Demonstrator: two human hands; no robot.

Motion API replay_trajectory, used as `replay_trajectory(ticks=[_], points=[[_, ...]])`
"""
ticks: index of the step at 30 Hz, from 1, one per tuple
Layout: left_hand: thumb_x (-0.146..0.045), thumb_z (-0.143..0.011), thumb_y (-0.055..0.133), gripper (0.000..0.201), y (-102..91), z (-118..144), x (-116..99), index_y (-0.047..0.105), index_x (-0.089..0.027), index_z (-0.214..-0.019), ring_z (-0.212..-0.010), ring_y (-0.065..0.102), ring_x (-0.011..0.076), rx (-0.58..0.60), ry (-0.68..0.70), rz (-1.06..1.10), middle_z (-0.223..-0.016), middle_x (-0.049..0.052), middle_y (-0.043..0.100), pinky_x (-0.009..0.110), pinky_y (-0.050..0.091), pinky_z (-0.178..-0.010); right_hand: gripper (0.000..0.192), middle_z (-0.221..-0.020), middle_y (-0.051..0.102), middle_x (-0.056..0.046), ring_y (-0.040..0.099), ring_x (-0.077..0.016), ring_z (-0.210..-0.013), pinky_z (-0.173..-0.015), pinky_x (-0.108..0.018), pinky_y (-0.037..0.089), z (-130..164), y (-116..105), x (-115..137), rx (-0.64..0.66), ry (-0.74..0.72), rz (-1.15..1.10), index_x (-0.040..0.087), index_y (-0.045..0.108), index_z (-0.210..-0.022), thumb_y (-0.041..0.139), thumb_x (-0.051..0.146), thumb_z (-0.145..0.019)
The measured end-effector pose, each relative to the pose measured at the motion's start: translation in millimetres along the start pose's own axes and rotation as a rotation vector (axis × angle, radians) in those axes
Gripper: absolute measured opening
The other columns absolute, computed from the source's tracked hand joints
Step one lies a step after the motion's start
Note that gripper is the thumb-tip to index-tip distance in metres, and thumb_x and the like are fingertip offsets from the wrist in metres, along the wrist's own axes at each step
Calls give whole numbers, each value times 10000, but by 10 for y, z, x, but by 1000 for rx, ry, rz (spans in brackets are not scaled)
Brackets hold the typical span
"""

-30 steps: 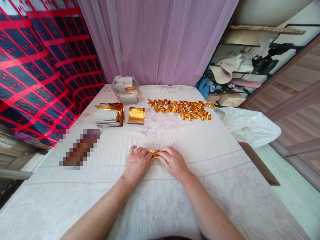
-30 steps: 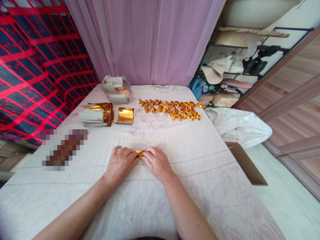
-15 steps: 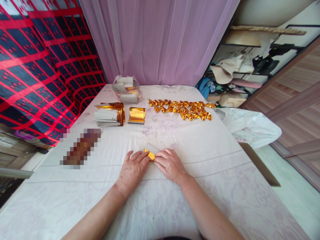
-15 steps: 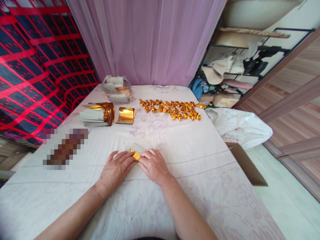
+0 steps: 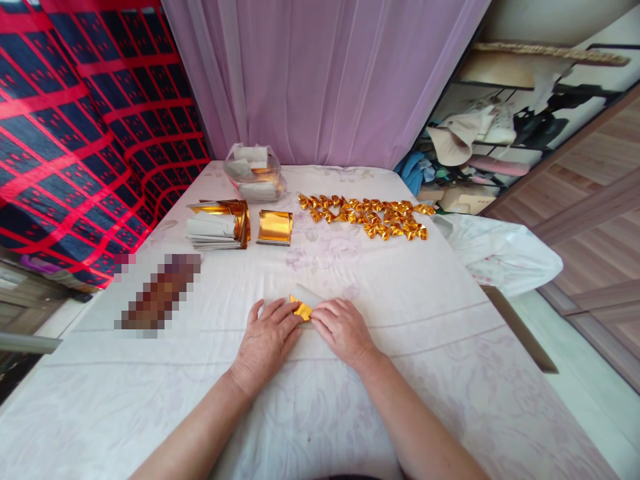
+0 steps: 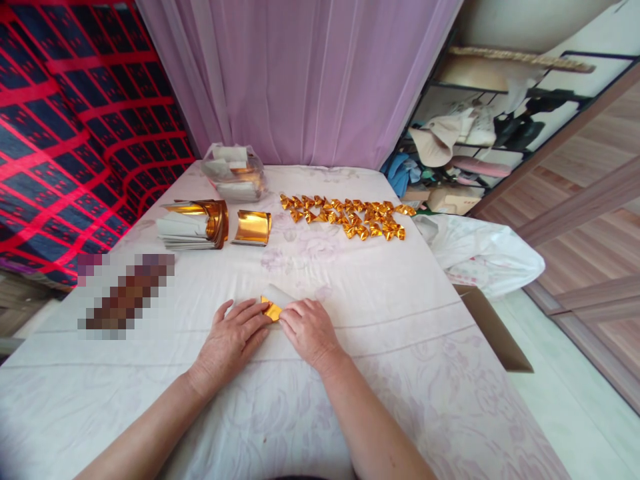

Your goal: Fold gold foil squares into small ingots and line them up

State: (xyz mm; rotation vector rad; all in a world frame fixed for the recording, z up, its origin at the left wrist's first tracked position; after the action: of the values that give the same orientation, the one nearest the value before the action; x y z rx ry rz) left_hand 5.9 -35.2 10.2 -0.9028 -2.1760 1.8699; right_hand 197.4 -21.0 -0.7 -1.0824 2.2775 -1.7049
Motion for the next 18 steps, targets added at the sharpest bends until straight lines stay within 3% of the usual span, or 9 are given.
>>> replay_trajectory(ticks=[8,18], points=[[-262,-929,511,221,17,0,7,658,-281,-1094,-1198,543,263,-29,-4,16,-1247,48,654,544,295,-1066,79,-912,671,-38,588,-191,-855,-780,-346,452,-12,-3,14,3,-11,-26,228,667,-879,618,168,-867],[-248,-922,513,278,49,13,25,589,-239,-1188,-1214,535,282,-16,-3,5,-1249,69,654,564,287,-1065,157,-778,641,-31,575,-189,-769,-720,-322,415,-64,98,27,-41,161,-4,218,623,-820,514,217,-933]])
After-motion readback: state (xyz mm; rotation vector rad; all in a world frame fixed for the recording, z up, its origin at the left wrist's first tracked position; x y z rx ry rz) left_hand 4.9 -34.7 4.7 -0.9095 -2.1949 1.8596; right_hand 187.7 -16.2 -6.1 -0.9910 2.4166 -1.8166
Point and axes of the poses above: each hand's wrist, its own z-axis away from the middle knuckle, its own y-axis out of the palm, x = y × z, the point moved 1 cm from there along -z, towards the middle knuckle
